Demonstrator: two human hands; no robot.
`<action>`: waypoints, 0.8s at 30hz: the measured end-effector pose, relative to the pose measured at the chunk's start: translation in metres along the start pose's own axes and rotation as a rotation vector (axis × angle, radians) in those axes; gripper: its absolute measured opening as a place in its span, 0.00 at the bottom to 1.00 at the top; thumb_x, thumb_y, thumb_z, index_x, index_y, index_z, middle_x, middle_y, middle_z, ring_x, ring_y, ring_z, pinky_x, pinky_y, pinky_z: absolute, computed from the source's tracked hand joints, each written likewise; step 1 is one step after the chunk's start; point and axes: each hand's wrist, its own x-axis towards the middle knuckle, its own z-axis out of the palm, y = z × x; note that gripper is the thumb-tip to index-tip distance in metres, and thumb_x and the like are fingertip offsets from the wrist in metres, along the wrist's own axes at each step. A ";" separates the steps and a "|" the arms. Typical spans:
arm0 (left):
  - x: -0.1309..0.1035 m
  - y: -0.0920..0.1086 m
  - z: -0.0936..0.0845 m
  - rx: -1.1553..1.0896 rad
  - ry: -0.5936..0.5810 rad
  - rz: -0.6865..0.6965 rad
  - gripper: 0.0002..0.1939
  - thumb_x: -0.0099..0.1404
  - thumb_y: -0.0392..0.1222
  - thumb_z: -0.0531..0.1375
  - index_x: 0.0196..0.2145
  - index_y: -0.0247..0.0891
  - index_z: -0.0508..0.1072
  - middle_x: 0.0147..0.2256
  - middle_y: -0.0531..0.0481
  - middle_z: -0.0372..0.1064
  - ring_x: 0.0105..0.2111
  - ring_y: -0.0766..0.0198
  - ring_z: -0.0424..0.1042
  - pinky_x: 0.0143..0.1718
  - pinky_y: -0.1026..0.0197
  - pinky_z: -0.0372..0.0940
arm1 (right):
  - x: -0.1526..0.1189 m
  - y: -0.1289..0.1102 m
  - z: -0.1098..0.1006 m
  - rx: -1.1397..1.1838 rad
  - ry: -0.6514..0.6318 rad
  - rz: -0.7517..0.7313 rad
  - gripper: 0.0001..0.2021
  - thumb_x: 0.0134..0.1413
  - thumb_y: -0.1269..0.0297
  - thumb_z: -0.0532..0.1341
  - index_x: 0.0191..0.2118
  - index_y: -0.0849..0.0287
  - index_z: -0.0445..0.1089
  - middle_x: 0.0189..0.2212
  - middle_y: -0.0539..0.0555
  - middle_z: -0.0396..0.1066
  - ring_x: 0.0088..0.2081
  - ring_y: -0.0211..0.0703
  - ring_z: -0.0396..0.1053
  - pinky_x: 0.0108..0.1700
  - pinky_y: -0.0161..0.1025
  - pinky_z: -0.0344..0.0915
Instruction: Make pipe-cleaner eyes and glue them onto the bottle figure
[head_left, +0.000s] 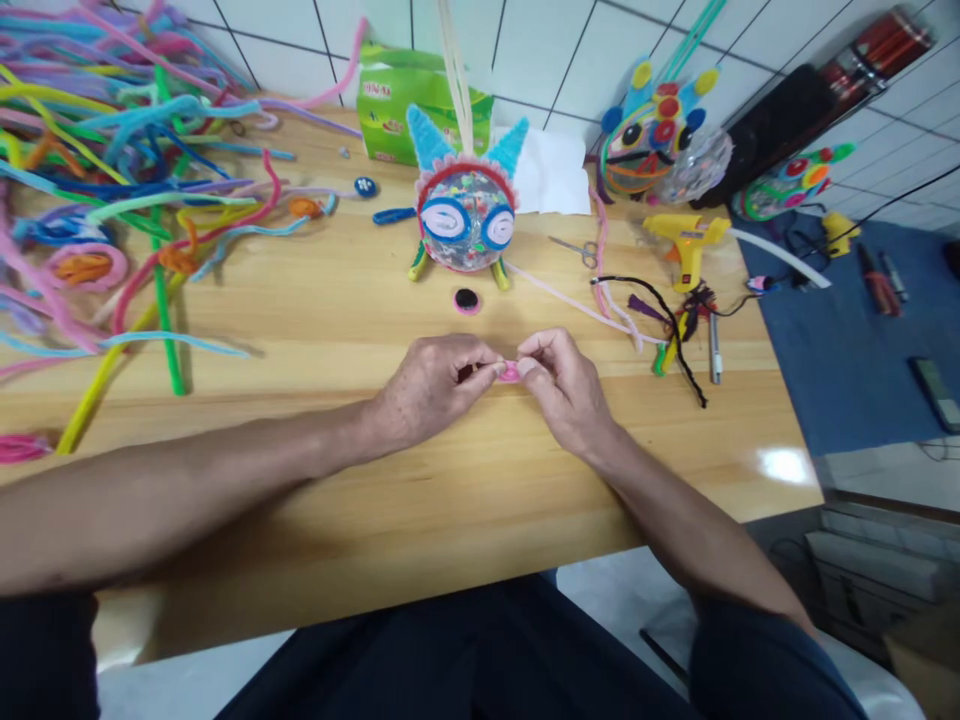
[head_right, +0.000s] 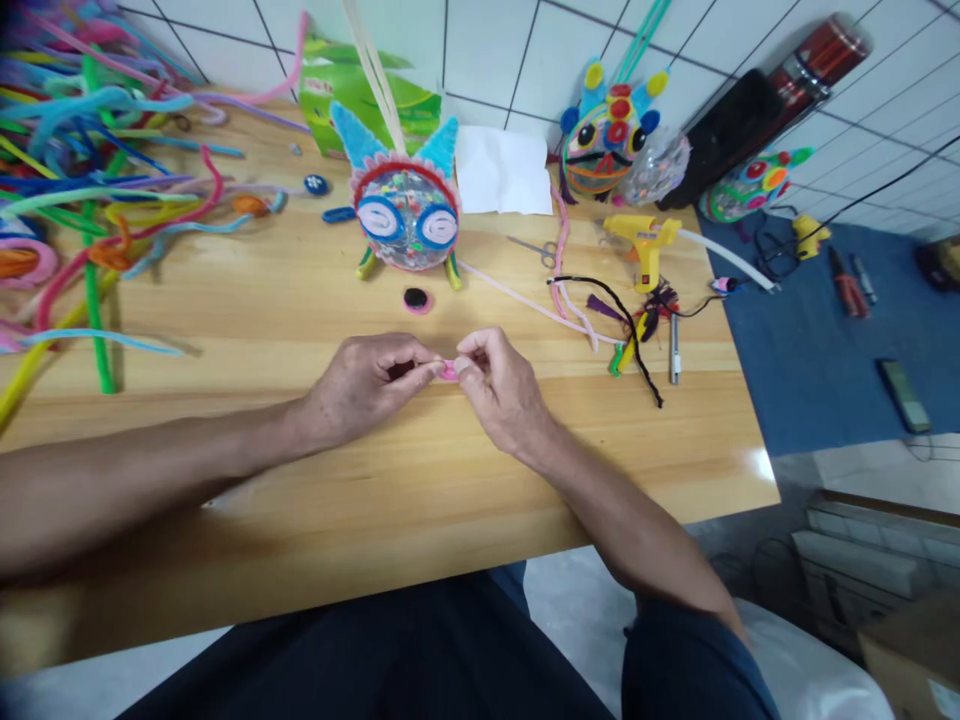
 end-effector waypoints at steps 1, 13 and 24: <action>0.000 0.000 0.000 0.008 0.000 -0.006 0.09 0.72 0.33 0.63 0.34 0.36 0.81 0.30 0.50 0.80 0.27 0.68 0.74 0.30 0.66 0.65 | 0.001 0.000 0.000 -0.009 0.008 -0.012 0.04 0.66 0.61 0.59 0.42 0.53 0.66 0.34 0.49 0.73 0.33 0.40 0.69 0.37 0.41 0.66; 0.003 -0.005 -0.002 -0.205 -0.035 -0.205 0.12 0.72 0.43 0.62 0.36 0.35 0.82 0.33 0.48 0.82 0.30 0.66 0.75 0.32 0.65 0.67 | 0.005 0.004 0.000 0.070 -0.031 -0.013 0.10 0.67 0.54 0.61 0.43 0.54 0.68 0.34 0.49 0.74 0.34 0.40 0.70 0.38 0.39 0.65; 0.009 -0.004 -0.005 -0.422 -0.052 -0.255 0.14 0.69 0.50 0.66 0.33 0.37 0.80 0.25 0.53 0.74 0.25 0.69 0.67 0.27 0.66 0.63 | 0.004 -0.001 0.006 0.028 0.039 -0.047 0.11 0.67 0.58 0.60 0.33 0.54 0.69 0.23 0.45 0.64 0.27 0.38 0.59 0.31 0.39 0.55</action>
